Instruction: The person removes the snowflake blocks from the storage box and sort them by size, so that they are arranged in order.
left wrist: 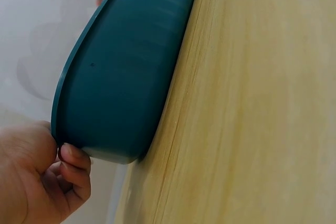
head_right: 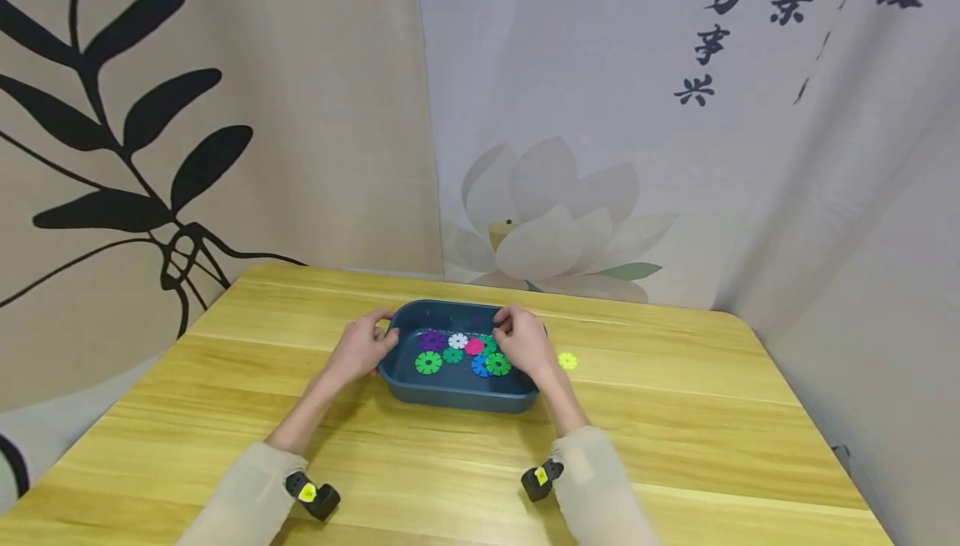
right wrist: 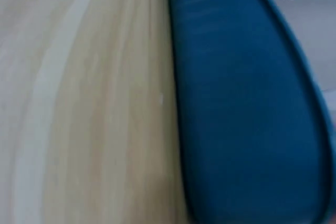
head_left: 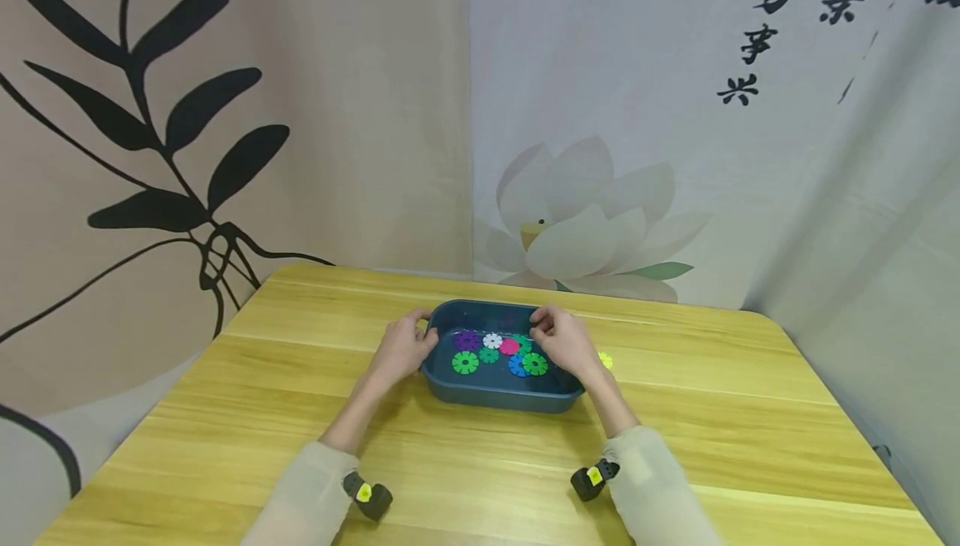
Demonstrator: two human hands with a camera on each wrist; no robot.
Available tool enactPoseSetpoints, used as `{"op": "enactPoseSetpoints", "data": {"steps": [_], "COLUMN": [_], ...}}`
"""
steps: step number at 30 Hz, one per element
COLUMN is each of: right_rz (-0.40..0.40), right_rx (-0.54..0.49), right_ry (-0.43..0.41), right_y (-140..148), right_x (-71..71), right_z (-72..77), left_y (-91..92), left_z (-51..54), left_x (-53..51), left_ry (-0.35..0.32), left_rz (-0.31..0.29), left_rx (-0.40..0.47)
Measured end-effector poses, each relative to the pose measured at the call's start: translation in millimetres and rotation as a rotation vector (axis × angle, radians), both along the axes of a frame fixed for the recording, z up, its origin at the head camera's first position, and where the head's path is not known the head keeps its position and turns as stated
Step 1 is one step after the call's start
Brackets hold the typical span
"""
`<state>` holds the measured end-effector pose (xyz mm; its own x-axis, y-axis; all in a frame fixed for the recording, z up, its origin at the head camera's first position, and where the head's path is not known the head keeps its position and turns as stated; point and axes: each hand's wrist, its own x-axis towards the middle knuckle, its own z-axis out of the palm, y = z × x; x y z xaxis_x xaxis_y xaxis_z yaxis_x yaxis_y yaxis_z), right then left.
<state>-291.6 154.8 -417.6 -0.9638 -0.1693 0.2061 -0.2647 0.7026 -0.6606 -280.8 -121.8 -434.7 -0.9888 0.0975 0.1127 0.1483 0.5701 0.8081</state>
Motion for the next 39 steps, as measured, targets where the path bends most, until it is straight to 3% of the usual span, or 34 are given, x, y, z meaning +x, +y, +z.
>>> {"op": "enactPoseSetpoints", "data": {"steps": [8,16,39], "right_rz": [0.041,0.071,0.045], "right_rx": [0.051,0.169,0.168], "right_ry": [-0.085,-0.164,-0.188], "right_y": [-16,-23,-22], "right_x": [-10.5,-13.6,-12.6], "right_z": [-8.7,-14.4,-16.7], "left_y": [-0.7,-0.5,-0.6], "left_z": [-0.5,0.3,-0.9], "left_x": [-0.4,0.5,-0.6], "left_ry": [0.001,-0.001,-0.002], "left_rz": [0.001,0.012,-0.004], "left_rx": [-0.005,-0.003,0.000]}}
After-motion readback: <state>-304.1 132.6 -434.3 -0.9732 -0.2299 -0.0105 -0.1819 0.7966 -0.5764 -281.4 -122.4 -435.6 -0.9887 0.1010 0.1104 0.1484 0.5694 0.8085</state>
